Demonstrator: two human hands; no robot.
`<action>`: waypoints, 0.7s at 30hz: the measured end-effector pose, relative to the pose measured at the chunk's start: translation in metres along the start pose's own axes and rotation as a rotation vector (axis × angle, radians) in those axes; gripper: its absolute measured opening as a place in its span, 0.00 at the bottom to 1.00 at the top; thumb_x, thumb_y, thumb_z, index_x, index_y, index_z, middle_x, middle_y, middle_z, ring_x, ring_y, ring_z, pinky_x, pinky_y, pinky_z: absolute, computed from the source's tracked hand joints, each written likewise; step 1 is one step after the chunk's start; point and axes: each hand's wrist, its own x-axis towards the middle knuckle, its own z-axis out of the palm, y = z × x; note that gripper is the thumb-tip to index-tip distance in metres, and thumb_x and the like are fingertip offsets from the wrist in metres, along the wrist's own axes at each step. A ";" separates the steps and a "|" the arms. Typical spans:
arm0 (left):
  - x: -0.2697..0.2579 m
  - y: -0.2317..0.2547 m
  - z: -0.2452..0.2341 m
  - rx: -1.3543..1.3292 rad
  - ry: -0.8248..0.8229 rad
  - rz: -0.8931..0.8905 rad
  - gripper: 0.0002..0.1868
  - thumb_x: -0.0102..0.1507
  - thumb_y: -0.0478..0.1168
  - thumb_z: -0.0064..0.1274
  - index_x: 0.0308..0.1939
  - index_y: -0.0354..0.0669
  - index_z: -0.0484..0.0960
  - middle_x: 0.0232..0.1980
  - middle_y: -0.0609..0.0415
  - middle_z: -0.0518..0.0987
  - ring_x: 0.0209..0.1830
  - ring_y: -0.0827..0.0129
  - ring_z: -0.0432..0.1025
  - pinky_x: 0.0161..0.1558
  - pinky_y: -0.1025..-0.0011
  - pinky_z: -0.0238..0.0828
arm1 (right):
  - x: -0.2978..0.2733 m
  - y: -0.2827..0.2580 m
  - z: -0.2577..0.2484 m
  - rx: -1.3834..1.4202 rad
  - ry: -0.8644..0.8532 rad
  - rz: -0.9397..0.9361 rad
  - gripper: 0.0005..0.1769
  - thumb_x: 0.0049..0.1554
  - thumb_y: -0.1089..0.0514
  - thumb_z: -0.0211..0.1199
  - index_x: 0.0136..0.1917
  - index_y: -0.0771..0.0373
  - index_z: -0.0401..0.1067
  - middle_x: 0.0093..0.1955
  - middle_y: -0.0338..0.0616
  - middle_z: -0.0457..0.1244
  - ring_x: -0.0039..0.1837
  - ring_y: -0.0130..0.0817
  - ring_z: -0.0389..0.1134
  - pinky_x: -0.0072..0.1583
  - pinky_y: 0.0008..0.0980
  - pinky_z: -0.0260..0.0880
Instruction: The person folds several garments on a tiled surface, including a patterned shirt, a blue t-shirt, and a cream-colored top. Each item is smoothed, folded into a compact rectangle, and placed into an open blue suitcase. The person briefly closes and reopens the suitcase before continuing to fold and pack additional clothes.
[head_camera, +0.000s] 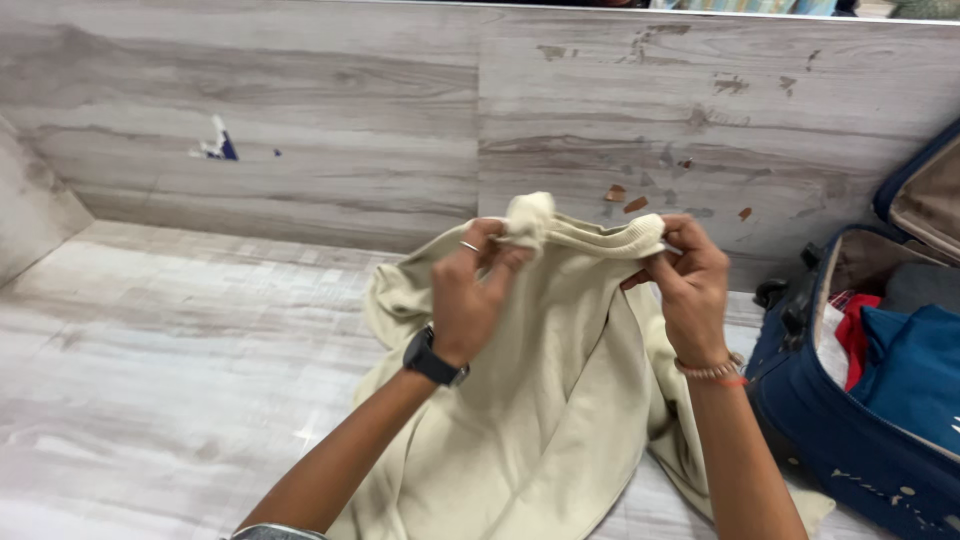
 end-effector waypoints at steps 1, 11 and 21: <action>-0.009 0.022 -0.006 0.024 -0.021 0.159 0.23 0.65 0.44 0.63 0.58 0.39 0.72 0.46 0.48 0.84 0.46 0.64 0.81 0.50 0.70 0.77 | -0.011 -0.022 0.015 -0.025 0.004 -0.041 0.09 0.63 0.66 0.60 0.57 0.70 0.71 0.52 0.43 0.69 0.50 0.25 0.73 0.49 0.25 0.78; -0.032 0.108 -0.082 -0.046 0.017 0.111 0.24 0.64 0.39 0.63 0.62 0.38 0.75 0.41 0.52 0.85 0.36 0.70 0.80 0.40 0.71 0.77 | -0.097 -0.073 0.080 0.041 -0.212 -0.351 0.34 0.59 0.55 0.66 0.74 0.63 0.59 0.74 0.47 0.57 0.75 0.32 0.61 0.73 0.36 0.66; 0.053 0.149 -0.192 0.432 0.483 0.511 0.18 0.71 0.34 0.56 0.63 0.38 0.73 0.36 0.53 0.81 0.27 0.68 0.75 0.32 0.71 0.71 | -0.287 0.072 0.221 -0.046 -1.120 0.189 0.38 0.61 0.47 0.60 0.78 0.65 0.56 0.78 0.53 0.56 0.78 0.43 0.55 0.76 0.45 0.56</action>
